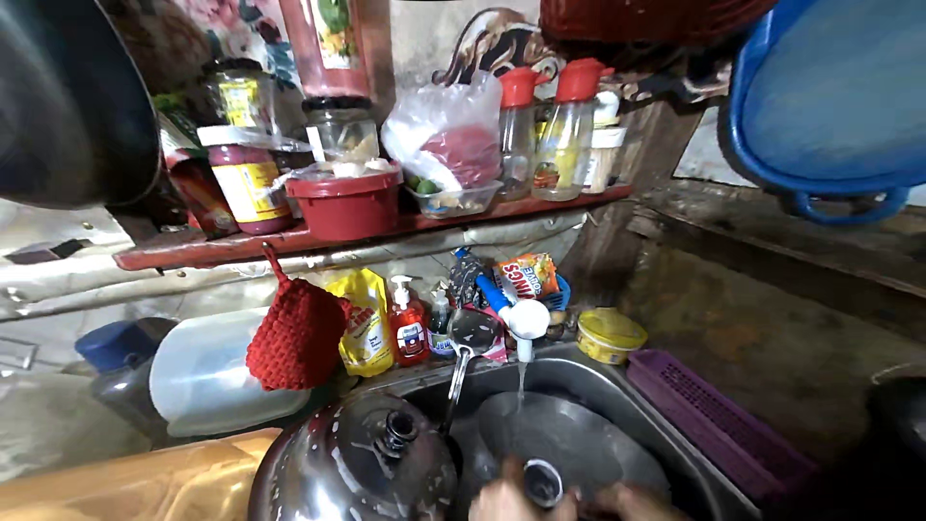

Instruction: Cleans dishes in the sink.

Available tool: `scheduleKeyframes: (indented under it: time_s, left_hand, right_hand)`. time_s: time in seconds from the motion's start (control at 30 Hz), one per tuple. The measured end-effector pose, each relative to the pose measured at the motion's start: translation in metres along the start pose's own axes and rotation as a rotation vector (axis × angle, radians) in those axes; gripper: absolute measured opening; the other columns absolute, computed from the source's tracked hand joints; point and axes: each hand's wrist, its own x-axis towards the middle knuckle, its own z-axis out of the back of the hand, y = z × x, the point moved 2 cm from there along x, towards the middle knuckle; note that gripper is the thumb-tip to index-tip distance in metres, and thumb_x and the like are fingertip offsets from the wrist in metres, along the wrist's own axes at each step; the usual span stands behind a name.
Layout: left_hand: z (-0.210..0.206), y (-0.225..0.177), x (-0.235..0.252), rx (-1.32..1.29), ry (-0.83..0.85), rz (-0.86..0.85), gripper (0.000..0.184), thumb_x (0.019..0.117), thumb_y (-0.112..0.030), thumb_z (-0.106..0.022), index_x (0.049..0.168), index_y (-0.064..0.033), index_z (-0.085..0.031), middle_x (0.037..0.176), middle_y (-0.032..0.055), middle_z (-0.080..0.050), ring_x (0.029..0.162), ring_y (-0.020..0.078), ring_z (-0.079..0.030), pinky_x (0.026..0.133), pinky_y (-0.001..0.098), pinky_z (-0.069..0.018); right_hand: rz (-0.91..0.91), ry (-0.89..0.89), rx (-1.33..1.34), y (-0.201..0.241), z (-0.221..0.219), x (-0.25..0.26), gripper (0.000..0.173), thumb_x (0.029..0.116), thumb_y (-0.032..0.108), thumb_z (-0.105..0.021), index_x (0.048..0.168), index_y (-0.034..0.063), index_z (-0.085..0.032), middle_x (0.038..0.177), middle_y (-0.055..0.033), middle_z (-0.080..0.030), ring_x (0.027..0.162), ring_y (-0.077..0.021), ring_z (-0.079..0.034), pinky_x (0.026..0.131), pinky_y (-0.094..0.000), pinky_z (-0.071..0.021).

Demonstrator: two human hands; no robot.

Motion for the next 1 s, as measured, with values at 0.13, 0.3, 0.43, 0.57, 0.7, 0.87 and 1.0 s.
scheduleKeyframes:
  time_s: [0.13,0.3,0.43,0.57,0.7,0.87,1.0]
  left_hand:
    - [0.017,-0.019,0.059,-0.453,-0.049,-0.018,0.057,0.0797,-0.060,-0.077,0.109,-0.0123,-0.073,0.099,0.0069,-0.070,0.091,0.0204,-0.069,0.084,0.0471,-0.0580]
    - [0.011,-0.034,0.107,-1.107,0.023,-0.008,0.026,0.0976,-0.011,-0.068,0.114,0.0061,-0.059,0.082,0.0132,-0.071,0.070,0.0185,-0.071,0.068,0.0324,-0.0618]
    - [0.016,-0.032,0.114,-1.234,0.055,0.106,0.029,0.0998,-0.008,-0.064,0.121,0.0076,-0.052,0.080,0.0168,-0.067,0.063,0.0222,-0.070,0.060,0.0341,-0.0625]
    - [0.014,-0.033,0.127,-1.190,0.151,0.210,0.035,0.0985,-0.012,-0.066,0.126,0.0039,-0.051,0.085,0.0155,-0.066,0.067,0.0218,-0.069,0.062,0.0355,-0.0618]
    - [0.004,-0.030,0.143,-1.124,0.243,0.263,0.033,0.0976,-0.015,-0.068,0.123,0.0017,-0.057,0.091,0.0135,-0.066,0.075,0.0211,-0.067,0.070,0.0369,-0.0595]
    - [-0.006,-0.043,0.147,-1.028,-0.031,0.095,0.062,0.0883,0.000,-0.074,0.142,-0.0008,-0.043,0.113,0.0205,-0.065,0.087,0.0244,-0.068,0.076,0.0402,-0.0583]
    - [-0.011,-0.049,0.148,-1.031,-0.105,0.121,0.038,0.0945,-0.004,-0.070,0.128,0.0025,-0.055,0.097,0.0181,-0.067,0.068,0.0222,-0.068,0.062,0.0387,-0.0608]
  right_hand:
    - [0.035,-0.299,0.111,0.014,0.048,-0.001,0.019,0.0986,0.015,-0.064,0.100,0.0033,-0.078,0.094,-0.0166,-0.075,0.092,-0.0313,-0.071,0.087,-0.0559,-0.0543]
    - [0.061,-0.415,0.069,0.033,0.078,0.026,0.023,0.0987,0.027,-0.065,0.095,0.0082,-0.077,0.090,-0.0117,-0.073,0.090,-0.0281,-0.069,0.086,-0.0554,-0.0517]
    - [0.052,-0.408,-0.041,0.048,0.096,0.032,0.026,0.0974,0.034,-0.067,0.094,0.0103,-0.079,0.092,-0.0109,-0.075,0.095,-0.0289,-0.070,0.093,-0.0563,-0.0492]
    - [-0.042,-0.330,-0.058,0.056,0.113,0.037,0.039,0.0974,0.043,-0.067,0.087,0.0071,-0.075,0.089,-0.0133,-0.071,0.092,-0.0307,-0.066,0.086,-0.0563,-0.0494]
    - [-0.084,-0.292,-0.019,0.047,0.114,0.052,0.049,0.0960,0.049,-0.067,0.076,0.0046,-0.067,0.082,-0.0132,-0.064,0.084,-0.0297,-0.062,0.077,-0.0539,-0.0477]
    - [-0.101,-0.249,0.078,0.032,0.125,0.063,0.048,0.0960,0.044,-0.070,0.073,0.0030,-0.064,0.075,-0.0115,-0.058,0.075,-0.0244,-0.056,0.071,-0.0486,-0.0446]
    - [-0.082,-0.218,0.113,0.028,0.129,0.062,0.045,0.0967,0.040,-0.071,0.070,0.0048,-0.062,0.068,-0.0062,-0.054,0.067,-0.0178,-0.051,0.066,-0.0425,-0.0417]
